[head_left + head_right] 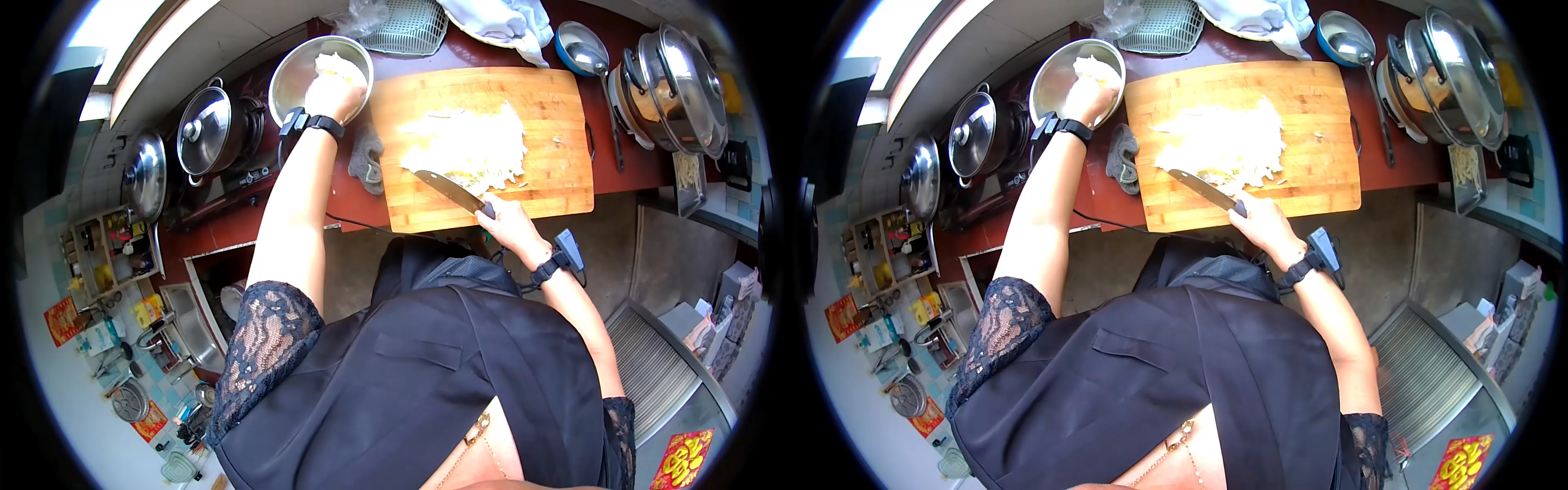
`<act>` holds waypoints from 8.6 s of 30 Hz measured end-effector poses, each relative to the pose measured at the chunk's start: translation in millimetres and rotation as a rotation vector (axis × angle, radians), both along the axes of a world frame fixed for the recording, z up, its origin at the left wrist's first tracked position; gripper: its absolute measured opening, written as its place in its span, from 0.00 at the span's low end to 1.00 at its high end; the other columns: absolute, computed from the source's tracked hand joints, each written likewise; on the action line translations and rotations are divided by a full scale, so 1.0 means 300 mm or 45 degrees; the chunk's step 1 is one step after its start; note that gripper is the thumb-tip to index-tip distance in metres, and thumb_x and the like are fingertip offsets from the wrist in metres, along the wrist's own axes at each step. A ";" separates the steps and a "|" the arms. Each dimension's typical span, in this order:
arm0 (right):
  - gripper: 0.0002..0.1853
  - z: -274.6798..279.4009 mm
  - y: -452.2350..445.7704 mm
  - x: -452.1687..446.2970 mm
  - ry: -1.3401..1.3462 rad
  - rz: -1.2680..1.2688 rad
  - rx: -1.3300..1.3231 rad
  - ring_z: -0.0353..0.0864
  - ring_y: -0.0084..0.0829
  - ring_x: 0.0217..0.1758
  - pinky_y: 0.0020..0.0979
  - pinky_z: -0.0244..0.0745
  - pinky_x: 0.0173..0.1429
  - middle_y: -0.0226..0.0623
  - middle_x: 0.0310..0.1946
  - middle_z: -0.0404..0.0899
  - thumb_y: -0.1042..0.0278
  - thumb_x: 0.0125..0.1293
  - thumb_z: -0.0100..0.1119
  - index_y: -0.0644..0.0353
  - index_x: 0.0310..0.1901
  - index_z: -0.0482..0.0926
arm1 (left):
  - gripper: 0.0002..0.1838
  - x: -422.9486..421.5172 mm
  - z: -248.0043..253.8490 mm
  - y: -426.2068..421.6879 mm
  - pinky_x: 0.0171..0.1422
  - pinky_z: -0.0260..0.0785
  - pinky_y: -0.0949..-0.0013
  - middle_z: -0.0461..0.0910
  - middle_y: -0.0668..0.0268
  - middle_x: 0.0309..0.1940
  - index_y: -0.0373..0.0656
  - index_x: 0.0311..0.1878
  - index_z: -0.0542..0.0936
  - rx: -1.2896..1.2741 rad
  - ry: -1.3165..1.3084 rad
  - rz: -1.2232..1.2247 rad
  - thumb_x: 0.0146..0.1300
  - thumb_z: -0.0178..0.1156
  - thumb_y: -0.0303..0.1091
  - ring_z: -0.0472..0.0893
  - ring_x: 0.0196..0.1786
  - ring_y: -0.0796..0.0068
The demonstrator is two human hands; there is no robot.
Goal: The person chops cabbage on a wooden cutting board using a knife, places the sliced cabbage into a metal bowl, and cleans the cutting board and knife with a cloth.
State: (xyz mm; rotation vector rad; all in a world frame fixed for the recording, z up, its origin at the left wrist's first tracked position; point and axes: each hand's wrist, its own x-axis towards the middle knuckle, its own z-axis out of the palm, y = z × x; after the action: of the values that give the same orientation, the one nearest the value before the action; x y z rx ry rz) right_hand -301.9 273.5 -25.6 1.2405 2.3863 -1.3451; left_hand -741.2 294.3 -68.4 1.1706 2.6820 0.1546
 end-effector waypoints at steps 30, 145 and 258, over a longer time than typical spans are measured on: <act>0.15 -0.065 0.108 0.000 0.057 -0.079 0.243 0.85 0.58 0.40 0.51 0.80 0.45 0.55 0.34 0.84 0.54 0.69 0.63 0.58 0.46 0.83 | 0.26 -0.264 0.230 -0.201 0.63 0.77 0.54 0.83 0.58 0.54 0.36 0.61 0.81 0.735 -1.192 0.468 0.61 0.71 0.35 0.83 0.57 0.61; 0.11 0.019 -0.817 -0.105 0.635 0.407 0.820 0.79 0.47 0.56 0.43 0.76 0.63 0.42 0.50 0.82 0.78 0.65 0.64 0.59 0.49 0.82 | 0.19 0.283 0.195 -1.809 0.51 0.88 0.56 0.84 0.53 0.53 0.30 0.62 0.76 1.300 -1.431 0.957 0.71 0.54 0.29 0.87 0.53 0.59; 0.09 0.097 -0.535 -0.314 0.545 -0.631 0.858 0.87 0.37 0.43 0.38 0.81 0.52 0.41 0.37 0.88 0.66 0.69 0.61 0.58 0.44 0.88 | 0.27 0.202 0.407 -2.019 0.61 0.83 0.45 0.80 0.48 0.60 0.31 0.69 0.68 1.081 -1.809 0.838 0.68 0.56 0.30 0.86 0.57 0.49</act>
State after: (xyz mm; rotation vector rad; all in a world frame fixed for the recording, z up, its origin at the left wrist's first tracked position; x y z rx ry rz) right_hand -396.2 113.1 3.5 1.9885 3.1359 -0.9899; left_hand -680.6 -311.3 53.6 -0.0128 1.4756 1.5860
